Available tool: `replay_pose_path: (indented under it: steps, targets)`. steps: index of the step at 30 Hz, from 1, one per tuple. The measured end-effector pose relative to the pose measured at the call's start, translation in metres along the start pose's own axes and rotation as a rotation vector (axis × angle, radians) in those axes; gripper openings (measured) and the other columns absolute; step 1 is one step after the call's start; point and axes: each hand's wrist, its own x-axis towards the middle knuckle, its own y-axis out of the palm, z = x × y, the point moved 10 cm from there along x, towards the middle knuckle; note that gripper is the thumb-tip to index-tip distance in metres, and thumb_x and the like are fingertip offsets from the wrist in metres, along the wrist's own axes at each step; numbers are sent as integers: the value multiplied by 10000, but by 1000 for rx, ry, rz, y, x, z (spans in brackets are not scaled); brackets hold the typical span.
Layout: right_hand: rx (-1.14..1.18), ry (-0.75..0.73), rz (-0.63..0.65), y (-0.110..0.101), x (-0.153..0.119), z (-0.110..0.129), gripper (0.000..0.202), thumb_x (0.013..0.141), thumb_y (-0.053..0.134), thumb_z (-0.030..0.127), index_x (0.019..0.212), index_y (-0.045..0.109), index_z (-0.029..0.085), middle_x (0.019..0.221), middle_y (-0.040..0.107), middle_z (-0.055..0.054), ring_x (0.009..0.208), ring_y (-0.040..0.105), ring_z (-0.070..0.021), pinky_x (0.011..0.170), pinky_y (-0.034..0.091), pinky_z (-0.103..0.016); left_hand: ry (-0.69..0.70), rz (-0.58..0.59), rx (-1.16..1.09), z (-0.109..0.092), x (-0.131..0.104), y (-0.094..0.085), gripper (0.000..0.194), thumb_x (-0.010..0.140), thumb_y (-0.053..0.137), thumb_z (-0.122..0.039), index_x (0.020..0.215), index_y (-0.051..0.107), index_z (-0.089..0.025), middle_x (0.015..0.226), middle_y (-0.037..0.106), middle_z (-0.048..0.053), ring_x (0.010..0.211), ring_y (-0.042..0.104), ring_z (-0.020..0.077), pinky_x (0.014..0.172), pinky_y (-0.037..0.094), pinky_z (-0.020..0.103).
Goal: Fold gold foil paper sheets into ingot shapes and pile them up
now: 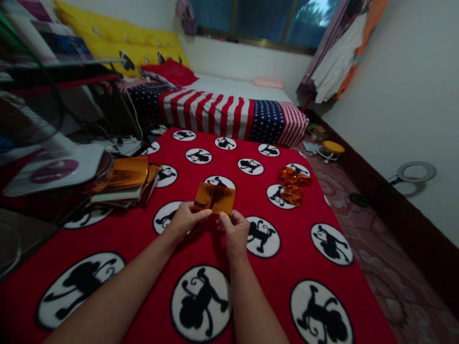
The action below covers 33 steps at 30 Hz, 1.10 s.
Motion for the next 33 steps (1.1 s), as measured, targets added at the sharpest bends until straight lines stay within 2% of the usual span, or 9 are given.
replay_pose_path:
  steps: [10,15,19,23,25,27,29,31,33]
  targets:
    - [-12,-1,1,0,-1,2,235,735,713,336,619,625,152,533,608,17,441,486,-79,440,357,-194,16,31,46,1,2,0,272,571,774,-337,628,652,-101,543,600,0,488,498,99,480,354,205]
    - [20,4,-57,-10,2,2,230,718,720,332,625,613,151,539,616,19,428,486,-74,426,356,-186,23,26,24,-2,4,-5,261,592,742,-355,581,650,-111,503,585,-3,458,461,82,471,327,203]
    - [50,-2,-100,-22,6,2,215,716,720,321,637,617,150,553,623,18,437,502,-71,431,371,-180,16,-5,-15,-3,10,-19,245,580,746,-341,623,671,-112,514,585,-10,448,439,66,460,314,196]
    - [159,12,-220,-43,11,-1,171,688,725,302,699,637,155,563,622,28,437,502,-70,421,377,-177,21,-114,-107,-2,17,-45,273,583,756,-359,619,630,-120,468,498,-51,416,385,47,423,260,180]
    - [191,15,-228,-44,12,-1,178,680,731,303,735,647,156,573,625,29,445,506,-72,423,383,-177,37,-138,-127,-4,19,-51,282,601,758,-365,628,615,-124,473,488,-56,417,390,44,418,260,171]
    - [200,22,-188,-36,10,-1,189,693,730,315,758,649,157,582,625,29,453,509,-72,430,387,-178,50,-99,-95,-5,18,-44,302,633,751,-398,677,634,-123,516,539,-38,424,415,47,412,266,167]
    - [184,28,-125,-22,7,-2,196,716,725,333,762,646,160,589,625,29,460,511,-72,440,390,-180,56,19,-39,-6,14,-23,335,650,751,-428,741,671,-116,613,628,3,463,474,59,425,303,167]
    - [150,21,-63,-9,3,0,202,736,719,348,749,643,160,596,625,27,471,513,-73,453,397,-183,78,137,-24,-7,7,1,364,592,807,-389,792,694,-107,642,656,15,528,537,85,499,397,180]
    - [111,6,-5,2,-1,2,210,750,712,355,725,636,160,592,614,29,475,504,-71,461,396,-183,66,170,-19,-5,0,16,368,590,817,-376,805,702,-101,682,689,36,577,587,115,543,435,199]
